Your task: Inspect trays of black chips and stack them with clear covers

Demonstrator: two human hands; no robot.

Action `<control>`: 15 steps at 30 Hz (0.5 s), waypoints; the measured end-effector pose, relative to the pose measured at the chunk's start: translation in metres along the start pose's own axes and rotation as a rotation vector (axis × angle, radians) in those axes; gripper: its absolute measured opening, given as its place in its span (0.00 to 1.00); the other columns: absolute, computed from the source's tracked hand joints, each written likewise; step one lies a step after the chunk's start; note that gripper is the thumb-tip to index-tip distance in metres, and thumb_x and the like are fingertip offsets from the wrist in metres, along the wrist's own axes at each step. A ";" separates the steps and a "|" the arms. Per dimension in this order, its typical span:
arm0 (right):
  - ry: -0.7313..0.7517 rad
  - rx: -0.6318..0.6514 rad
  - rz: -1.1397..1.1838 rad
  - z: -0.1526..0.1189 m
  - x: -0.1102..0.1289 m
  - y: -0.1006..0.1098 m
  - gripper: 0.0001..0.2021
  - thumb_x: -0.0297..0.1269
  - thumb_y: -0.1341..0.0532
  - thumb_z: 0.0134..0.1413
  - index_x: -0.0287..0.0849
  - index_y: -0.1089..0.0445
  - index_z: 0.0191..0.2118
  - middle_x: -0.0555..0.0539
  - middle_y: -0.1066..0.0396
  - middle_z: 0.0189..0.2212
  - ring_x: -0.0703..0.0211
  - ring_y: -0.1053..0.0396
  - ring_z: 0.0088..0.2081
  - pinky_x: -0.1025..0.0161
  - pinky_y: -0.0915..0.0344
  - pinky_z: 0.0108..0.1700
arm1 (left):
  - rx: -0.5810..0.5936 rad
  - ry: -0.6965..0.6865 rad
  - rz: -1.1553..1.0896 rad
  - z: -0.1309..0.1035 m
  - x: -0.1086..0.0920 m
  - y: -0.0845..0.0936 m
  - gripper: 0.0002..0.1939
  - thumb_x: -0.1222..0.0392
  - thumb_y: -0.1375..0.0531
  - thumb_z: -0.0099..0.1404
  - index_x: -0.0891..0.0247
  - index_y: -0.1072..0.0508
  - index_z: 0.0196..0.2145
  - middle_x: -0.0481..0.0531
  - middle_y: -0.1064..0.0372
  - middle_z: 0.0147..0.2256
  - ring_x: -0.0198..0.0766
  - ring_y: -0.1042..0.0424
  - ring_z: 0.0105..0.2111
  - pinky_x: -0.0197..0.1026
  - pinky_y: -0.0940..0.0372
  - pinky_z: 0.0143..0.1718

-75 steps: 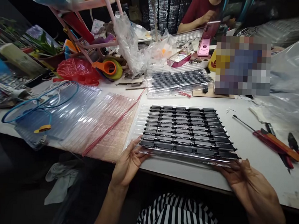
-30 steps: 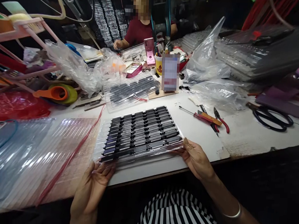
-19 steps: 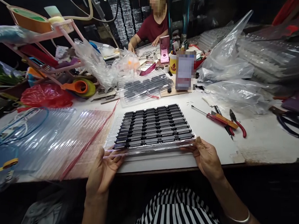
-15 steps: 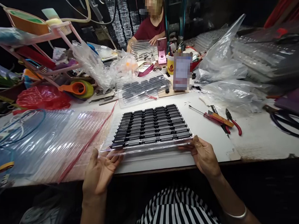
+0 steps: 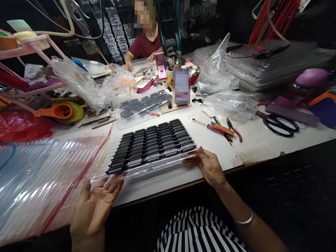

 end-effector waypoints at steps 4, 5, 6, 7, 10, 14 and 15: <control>-0.003 -0.019 0.013 0.000 0.000 0.001 0.18 0.52 0.43 0.58 0.40 0.28 0.30 0.46 0.23 0.24 0.55 0.25 0.27 0.61 0.31 0.31 | 0.015 -0.005 0.020 0.000 0.000 -0.001 0.31 0.50 0.43 0.65 0.71 0.42 0.60 0.74 0.34 0.52 0.54 0.27 0.46 0.50 0.26 0.37; -0.005 -0.020 0.014 0.000 0.000 0.001 0.19 0.52 0.43 0.57 0.40 0.28 0.30 0.46 0.23 0.24 0.54 0.25 0.27 0.60 0.31 0.31 | 0.017 -0.007 0.025 0.000 -0.001 -0.001 0.30 0.50 0.43 0.65 0.70 0.41 0.59 0.73 0.34 0.52 0.54 0.27 0.46 0.51 0.26 0.37; -0.007 -0.021 0.016 0.000 0.001 0.001 0.19 0.52 0.42 0.57 0.40 0.28 0.30 0.46 0.23 0.24 0.54 0.25 0.27 0.60 0.31 0.32 | 0.018 -0.008 0.026 0.000 -0.001 -0.001 0.29 0.50 0.44 0.65 0.69 0.40 0.59 0.72 0.33 0.52 0.53 0.26 0.45 0.51 0.26 0.37; -0.009 -0.023 0.018 -0.001 0.001 0.001 0.18 0.52 0.42 0.57 0.40 0.28 0.30 0.46 0.23 0.24 0.54 0.25 0.27 0.59 0.30 0.32 | 0.017 -0.009 0.026 0.001 -0.002 -0.001 0.28 0.49 0.45 0.66 0.68 0.39 0.58 0.72 0.33 0.52 0.53 0.26 0.45 0.51 0.26 0.37; -0.013 -0.027 0.033 -0.002 0.001 0.001 0.17 0.51 0.41 0.56 0.41 0.27 0.30 0.47 0.23 0.24 0.53 0.25 0.26 0.59 0.30 0.31 | 0.011 -0.008 0.015 0.000 -0.003 -0.002 0.27 0.49 0.47 0.67 0.72 0.39 0.57 0.75 0.32 0.49 0.55 0.26 0.45 0.52 0.26 0.37; -0.014 -0.045 0.048 -0.003 -0.001 0.005 0.16 0.51 0.40 0.55 0.42 0.26 0.32 0.46 0.22 0.26 0.53 0.24 0.27 0.59 0.29 0.32 | 0.041 0.023 -0.009 -0.002 -0.003 -0.008 0.24 0.49 0.51 0.69 0.72 0.36 0.53 0.74 0.29 0.45 0.57 0.27 0.46 0.54 0.26 0.37; -0.013 -0.055 0.047 -0.003 -0.002 0.007 0.16 0.51 0.40 0.55 0.42 0.26 0.32 0.46 0.22 0.26 0.53 0.24 0.27 0.58 0.29 0.33 | 0.054 0.028 -0.009 -0.003 -0.003 -0.010 0.23 0.49 0.52 0.70 0.72 0.35 0.51 0.73 0.28 0.44 0.58 0.27 0.46 0.54 0.26 0.37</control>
Point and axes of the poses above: each hand's wrist, its own z-axis towards the middle knuckle, its own y-axis out of the back of the hand, x = y × z, the point moved 6 cm from there along z, towards the middle knuckle
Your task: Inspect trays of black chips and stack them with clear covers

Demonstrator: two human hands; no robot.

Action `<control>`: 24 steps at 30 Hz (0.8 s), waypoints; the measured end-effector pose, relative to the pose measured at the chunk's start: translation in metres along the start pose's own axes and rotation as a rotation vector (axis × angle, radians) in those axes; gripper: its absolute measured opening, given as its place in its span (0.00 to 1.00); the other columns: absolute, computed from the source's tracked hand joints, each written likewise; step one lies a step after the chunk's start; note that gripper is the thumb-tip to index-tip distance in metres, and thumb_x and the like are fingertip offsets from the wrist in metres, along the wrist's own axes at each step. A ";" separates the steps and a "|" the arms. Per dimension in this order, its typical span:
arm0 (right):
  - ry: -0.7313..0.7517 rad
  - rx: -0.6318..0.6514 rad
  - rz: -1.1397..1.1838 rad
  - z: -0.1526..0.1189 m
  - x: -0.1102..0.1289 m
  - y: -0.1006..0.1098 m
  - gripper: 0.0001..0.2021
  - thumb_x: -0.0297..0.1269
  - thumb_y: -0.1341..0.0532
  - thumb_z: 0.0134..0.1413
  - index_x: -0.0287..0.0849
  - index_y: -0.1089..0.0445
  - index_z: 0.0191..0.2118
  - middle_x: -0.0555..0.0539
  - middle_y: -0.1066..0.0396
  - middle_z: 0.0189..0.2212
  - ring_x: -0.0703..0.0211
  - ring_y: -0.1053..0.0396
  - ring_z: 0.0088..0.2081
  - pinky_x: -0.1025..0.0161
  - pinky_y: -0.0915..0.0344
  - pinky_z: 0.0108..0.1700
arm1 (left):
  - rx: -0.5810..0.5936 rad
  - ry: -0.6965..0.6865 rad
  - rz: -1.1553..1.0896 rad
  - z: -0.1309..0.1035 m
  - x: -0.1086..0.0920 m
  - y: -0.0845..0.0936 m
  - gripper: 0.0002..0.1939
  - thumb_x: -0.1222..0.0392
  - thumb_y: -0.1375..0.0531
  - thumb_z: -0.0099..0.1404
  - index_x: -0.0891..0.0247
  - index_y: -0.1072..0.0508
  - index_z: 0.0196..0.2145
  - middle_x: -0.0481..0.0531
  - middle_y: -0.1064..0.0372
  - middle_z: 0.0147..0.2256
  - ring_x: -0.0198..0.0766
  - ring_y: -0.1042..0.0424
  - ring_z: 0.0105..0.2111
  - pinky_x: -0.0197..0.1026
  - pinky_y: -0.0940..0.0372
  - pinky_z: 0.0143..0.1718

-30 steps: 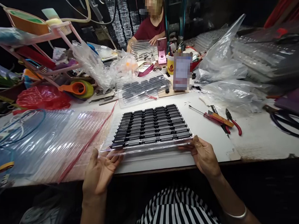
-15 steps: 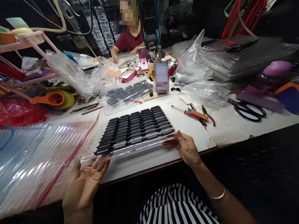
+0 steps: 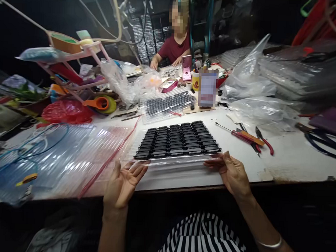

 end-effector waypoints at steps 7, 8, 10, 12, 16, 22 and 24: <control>0.009 -0.028 -0.045 0.000 -0.004 0.006 0.16 0.51 0.40 0.55 0.42 0.26 0.33 0.44 0.22 0.27 0.52 0.23 0.29 0.57 0.27 0.33 | 0.066 -0.002 0.008 -0.004 -0.001 -0.009 0.21 0.50 0.55 0.71 0.72 0.33 0.38 0.74 0.27 0.40 0.59 0.27 0.46 0.54 0.28 0.41; 0.011 -0.032 -0.051 0.000 -0.004 0.007 0.16 0.51 0.40 0.55 0.42 0.26 0.33 0.43 0.22 0.27 0.52 0.23 0.29 0.58 0.27 0.33 | 0.071 0.001 0.005 -0.004 -0.001 -0.010 0.20 0.50 0.55 0.71 0.72 0.33 0.38 0.73 0.26 0.39 0.59 0.27 0.45 0.54 0.28 0.41; 0.014 -0.035 -0.060 0.000 -0.003 0.007 0.17 0.51 0.40 0.55 0.41 0.26 0.33 0.43 0.22 0.27 0.52 0.23 0.29 0.58 0.27 0.33 | 0.074 0.011 -0.003 -0.005 -0.001 -0.011 0.20 0.51 0.55 0.71 0.71 0.34 0.38 0.71 0.26 0.38 0.58 0.27 0.45 0.54 0.28 0.41; 0.015 -0.034 -0.066 0.000 -0.002 0.006 0.17 0.52 0.40 0.54 0.41 0.26 0.33 0.43 0.22 0.27 0.52 0.23 0.30 0.58 0.27 0.34 | 0.067 0.019 -0.008 -0.006 0.000 -0.011 0.19 0.51 0.54 0.71 0.71 0.34 0.38 0.70 0.26 0.38 0.58 0.28 0.46 0.54 0.28 0.41; 0.011 -0.038 -0.079 -0.001 0.000 0.005 0.18 0.52 0.39 0.54 0.40 0.26 0.32 0.41 0.22 0.27 0.52 0.23 0.31 0.59 0.27 0.36 | 0.052 0.022 0.001 -0.009 -0.001 -0.013 0.19 0.50 0.54 0.70 0.70 0.35 0.38 0.69 0.26 0.38 0.59 0.28 0.46 0.53 0.28 0.40; 0.008 -0.050 -0.055 0.002 -0.002 0.006 0.18 0.51 0.38 0.53 0.39 0.25 0.32 0.41 0.22 0.27 0.53 0.23 0.31 0.60 0.27 0.36 | 0.089 0.035 0.012 -0.011 0.000 -0.016 0.20 0.50 0.55 0.70 0.71 0.35 0.40 0.72 0.27 0.39 0.60 0.29 0.47 0.52 0.28 0.40; 0.001 -0.057 -0.063 0.001 0.000 0.005 0.17 0.51 0.38 0.52 0.39 0.25 0.31 0.41 0.22 0.27 0.53 0.23 0.31 0.60 0.27 0.38 | 0.071 0.040 0.006 -0.009 0.000 -0.013 0.20 0.50 0.54 0.70 0.72 0.36 0.44 0.73 0.28 0.40 0.62 0.30 0.49 0.52 0.27 0.40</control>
Point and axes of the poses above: each hand's wrist, its own z-axis towards the middle knuckle, its own y-axis out of the back of the hand, x = y × z, the point moved 6 cm from there along z, towards the middle knuckle
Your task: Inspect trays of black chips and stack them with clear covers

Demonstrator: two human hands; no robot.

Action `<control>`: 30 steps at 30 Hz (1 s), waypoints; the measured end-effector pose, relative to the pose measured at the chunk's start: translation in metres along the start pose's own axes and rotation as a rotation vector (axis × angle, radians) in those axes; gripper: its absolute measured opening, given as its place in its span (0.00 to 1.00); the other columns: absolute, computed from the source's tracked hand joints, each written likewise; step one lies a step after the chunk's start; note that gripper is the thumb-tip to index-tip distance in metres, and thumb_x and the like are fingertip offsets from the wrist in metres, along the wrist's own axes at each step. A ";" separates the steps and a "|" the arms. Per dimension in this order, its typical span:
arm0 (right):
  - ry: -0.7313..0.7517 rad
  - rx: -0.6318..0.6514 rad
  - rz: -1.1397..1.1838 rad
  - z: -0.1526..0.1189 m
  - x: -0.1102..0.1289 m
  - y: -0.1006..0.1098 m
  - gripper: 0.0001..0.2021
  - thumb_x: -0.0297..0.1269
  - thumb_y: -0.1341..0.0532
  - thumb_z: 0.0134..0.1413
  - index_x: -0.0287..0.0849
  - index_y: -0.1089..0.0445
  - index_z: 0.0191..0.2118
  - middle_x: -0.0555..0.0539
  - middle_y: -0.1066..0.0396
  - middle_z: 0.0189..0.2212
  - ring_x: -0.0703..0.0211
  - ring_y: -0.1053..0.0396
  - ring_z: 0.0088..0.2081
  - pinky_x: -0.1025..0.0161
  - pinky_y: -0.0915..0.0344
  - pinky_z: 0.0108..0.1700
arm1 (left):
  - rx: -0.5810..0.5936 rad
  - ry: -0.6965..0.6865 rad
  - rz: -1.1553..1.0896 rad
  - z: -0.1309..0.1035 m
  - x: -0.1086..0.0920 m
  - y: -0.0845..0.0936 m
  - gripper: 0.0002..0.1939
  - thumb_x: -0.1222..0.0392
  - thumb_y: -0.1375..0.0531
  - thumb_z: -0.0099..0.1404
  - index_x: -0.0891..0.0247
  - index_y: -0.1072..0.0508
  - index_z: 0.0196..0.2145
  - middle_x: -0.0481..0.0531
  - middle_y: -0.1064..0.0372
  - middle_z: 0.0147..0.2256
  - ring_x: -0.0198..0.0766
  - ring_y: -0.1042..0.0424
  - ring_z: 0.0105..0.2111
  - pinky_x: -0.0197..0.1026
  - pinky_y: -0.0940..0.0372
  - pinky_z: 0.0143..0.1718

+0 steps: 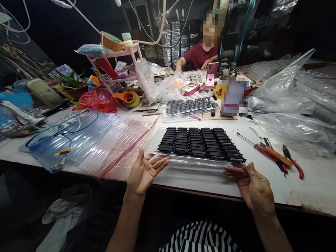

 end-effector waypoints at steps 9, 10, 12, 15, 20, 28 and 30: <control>-0.227 0.160 -0.307 -0.073 -0.022 -0.013 0.21 0.52 0.42 0.55 0.36 0.25 0.29 0.38 0.23 0.28 0.56 0.28 0.22 0.64 0.33 0.23 | -0.075 -0.093 -0.068 -0.004 -0.007 0.048 0.29 0.56 0.50 0.69 0.75 0.49 0.62 0.76 0.44 0.59 0.61 0.39 0.56 0.62 0.35 0.50; -0.279 0.214 -0.357 -0.083 -0.030 -0.015 0.23 0.54 0.44 0.55 0.36 0.25 0.31 0.38 0.23 0.28 0.56 0.28 0.22 0.64 0.33 0.23 | -0.091 -0.156 -0.047 -0.008 -0.009 0.053 0.28 0.58 0.49 0.68 0.74 0.47 0.61 0.74 0.45 0.60 0.59 0.38 0.56 0.62 0.36 0.51; -0.373 0.327 -0.482 -0.097 -0.039 -0.015 0.25 0.57 0.47 0.56 0.38 0.25 0.33 0.40 0.23 0.27 0.55 0.27 0.23 0.63 0.33 0.22 | -0.154 -0.272 0.036 -0.018 -0.009 0.058 0.24 0.61 0.46 0.66 0.71 0.40 0.58 0.69 0.45 0.61 0.56 0.38 0.57 0.60 0.38 0.54; -0.367 0.452 -0.720 -0.096 -0.030 -0.007 0.26 0.58 0.48 0.57 0.40 0.27 0.29 0.44 0.25 0.22 0.56 0.28 0.22 0.64 0.33 0.23 | -0.252 -0.445 0.278 -0.034 -0.010 0.053 0.18 0.66 0.41 0.62 0.62 0.30 0.51 0.57 0.46 0.63 0.51 0.46 0.62 0.55 0.45 0.59; -0.057 0.290 -0.886 -0.050 0.024 0.008 0.24 0.58 0.45 0.54 0.41 0.25 0.38 0.44 0.24 0.26 0.55 0.26 0.27 0.62 0.28 0.31 | -0.161 -0.734 0.868 -0.039 -0.011 0.021 0.20 0.66 0.36 0.57 0.55 0.25 0.48 0.47 0.49 0.64 0.43 0.65 0.67 0.43 0.70 0.65; 0.303 0.314 -1.135 0.017 0.040 -0.013 0.19 0.51 0.47 0.58 0.44 0.28 0.44 0.42 0.26 0.40 0.49 0.26 0.38 0.56 0.29 0.37 | -0.172 -0.721 1.128 -0.026 0.000 0.038 0.19 0.60 0.39 0.60 0.55 0.27 0.50 0.52 0.45 0.62 0.43 0.61 0.66 0.46 0.67 0.64; 0.437 0.300 -1.190 0.032 0.044 -0.017 0.19 0.49 0.49 0.59 0.44 0.29 0.46 0.41 0.28 0.44 0.48 0.28 0.43 0.54 0.31 0.42 | -0.157 -0.713 1.047 -0.027 0.000 0.038 0.18 0.61 0.37 0.58 0.55 0.25 0.48 0.52 0.43 0.62 0.44 0.60 0.66 0.45 0.67 0.64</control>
Point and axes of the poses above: each hand's wrist, its own z-axis towards the middle knuckle, its own y-axis out of the back of the hand, x = y × z, the point moved 6 cm from there along z, towards the middle knuckle
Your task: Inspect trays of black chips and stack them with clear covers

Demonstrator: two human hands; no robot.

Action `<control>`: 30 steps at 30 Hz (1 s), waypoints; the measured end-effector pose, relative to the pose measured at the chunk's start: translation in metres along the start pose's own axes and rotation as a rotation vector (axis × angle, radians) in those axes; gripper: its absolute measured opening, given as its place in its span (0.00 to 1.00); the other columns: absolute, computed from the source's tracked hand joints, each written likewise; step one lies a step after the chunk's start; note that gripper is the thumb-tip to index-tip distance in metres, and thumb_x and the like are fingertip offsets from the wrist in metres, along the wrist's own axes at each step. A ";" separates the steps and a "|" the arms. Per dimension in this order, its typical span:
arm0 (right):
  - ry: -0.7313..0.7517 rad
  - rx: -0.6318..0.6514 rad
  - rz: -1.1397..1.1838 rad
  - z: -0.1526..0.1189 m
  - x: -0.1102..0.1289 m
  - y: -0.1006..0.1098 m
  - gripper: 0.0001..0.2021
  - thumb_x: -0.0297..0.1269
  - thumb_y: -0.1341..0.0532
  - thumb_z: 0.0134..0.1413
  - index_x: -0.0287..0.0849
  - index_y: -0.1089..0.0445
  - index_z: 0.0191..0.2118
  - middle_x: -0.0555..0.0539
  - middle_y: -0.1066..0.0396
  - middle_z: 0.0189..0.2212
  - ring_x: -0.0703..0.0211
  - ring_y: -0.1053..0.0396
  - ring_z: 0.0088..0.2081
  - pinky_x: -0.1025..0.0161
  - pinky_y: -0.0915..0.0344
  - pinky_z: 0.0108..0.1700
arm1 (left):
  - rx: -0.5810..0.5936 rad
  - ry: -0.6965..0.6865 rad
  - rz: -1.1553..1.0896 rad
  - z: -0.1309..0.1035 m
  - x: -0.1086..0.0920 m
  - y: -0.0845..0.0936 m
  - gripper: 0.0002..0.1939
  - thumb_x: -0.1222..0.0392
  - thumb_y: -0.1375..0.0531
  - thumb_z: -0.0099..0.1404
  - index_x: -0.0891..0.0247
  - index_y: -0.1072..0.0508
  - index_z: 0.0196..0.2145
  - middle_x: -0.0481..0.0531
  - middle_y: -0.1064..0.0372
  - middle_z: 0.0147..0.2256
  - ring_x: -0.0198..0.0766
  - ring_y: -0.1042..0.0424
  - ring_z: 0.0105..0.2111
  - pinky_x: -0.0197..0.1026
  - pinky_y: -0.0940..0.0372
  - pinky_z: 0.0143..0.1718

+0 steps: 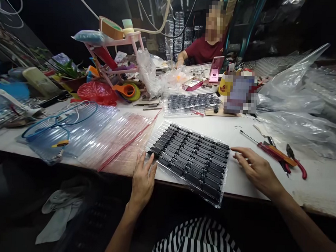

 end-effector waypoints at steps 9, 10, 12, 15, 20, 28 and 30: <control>0.054 0.054 -0.078 0.037 -0.018 -0.020 0.19 0.44 0.49 0.57 0.43 0.30 0.49 0.41 0.26 0.42 0.45 0.32 0.44 0.45 0.36 0.47 | -0.001 0.048 -0.083 -0.002 -0.005 -0.002 0.24 0.62 0.35 0.56 0.54 0.29 0.52 0.49 0.55 0.66 0.44 0.63 0.67 0.46 0.70 0.64; 0.051 0.054 -0.080 0.038 -0.018 -0.021 0.19 0.44 0.49 0.57 0.44 0.30 0.49 0.41 0.26 0.42 0.45 0.32 0.44 0.46 0.36 0.47 | -0.024 0.061 -0.090 -0.007 -0.004 -0.001 0.26 0.61 0.35 0.57 0.53 0.30 0.53 0.48 0.56 0.66 0.44 0.62 0.66 0.44 0.69 0.64; 0.045 0.055 -0.083 0.040 -0.016 -0.021 0.18 0.42 0.49 0.57 0.45 0.29 0.48 0.43 0.25 0.42 0.48 0.31 0.43 0.48 0.35 0.47 | -0.063 0.115 -0.093 -0.020 -0.001 -0.001 0.31 0.61 0.35 0.57 0.49 0.36 0.58 0.46 0.54 0.66 0.42 0.59 0.66 0.41 0.66 0.64; 0.025 0.052 -0.092 0.038 -0.010 -0.019 0.17 0.40 0.50 0.58 0.44 0.29 0.48 0.44 0.25 0.42 0.51 0.31 0.43 0.51 0.35 0.47 | -0.043 0.259 -0.159 -0.038 0.007 -0.008 0.37 0.56 0.37 0.60 0.42 0.47 0.63 0.44 0.51 0.65 0.43 0.53 0.64 0.42 0.60 0.64; -0.002 0.126 -0.096 0.004 0.024 -0.014 0.18 0.40 0.52 0.62 0.42 0.30 0.49 0.43 0.24 0.37 0.53 0.27 0.37 0.57 0.33 0.41 | 0.087 0.331 -0.309 -0.032 0.004 -0.015 0.38 0.51 0.39 0.61 0.43 0.52 0.64 0.48 0.51 0.65 0.43 0.51 0.64 0.46 0.60 0.64; 0.115 0.686 0.183 -0.078 0.117 -0.051 0.21 0.42 0.47 0.61 0.47 0.38 0.59 0.47 0.24 0.35 0.56 0.27 0.38 0.63 0.33 0.44 | 0.388 0.222 0.052 0.083 -0.021 -0.047 0.39 0.54 0.34 0.55 0.61 0.42 0.62 0.66 0.37 0.57 0.52 0.42 0.60 0.53 0.55 0.62; 0.176 0.760 0.293 -0.086 0.137 -0.075 0.24 0.42 0.46 0.61 0.46 0.43 0.62 0.46 0.26 0.41 0.56 0.29 0.43 0.62 0.35 0.49 | 0.457 0.175 0.077 0.103 -0.033 -0.078 0.36 0.57 0.31 0.50 0.61 0.33 0.57 0.65 0.30 0.50 0.56 0.38 0.57 0.54 0.55 0.61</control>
Point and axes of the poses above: each hand's wrist, its own z-axis towards the middle knuckle, its own y-axis out of the back of the hand, x = y × z, the point moved 6 cm from there along z, towards the middle knuckle
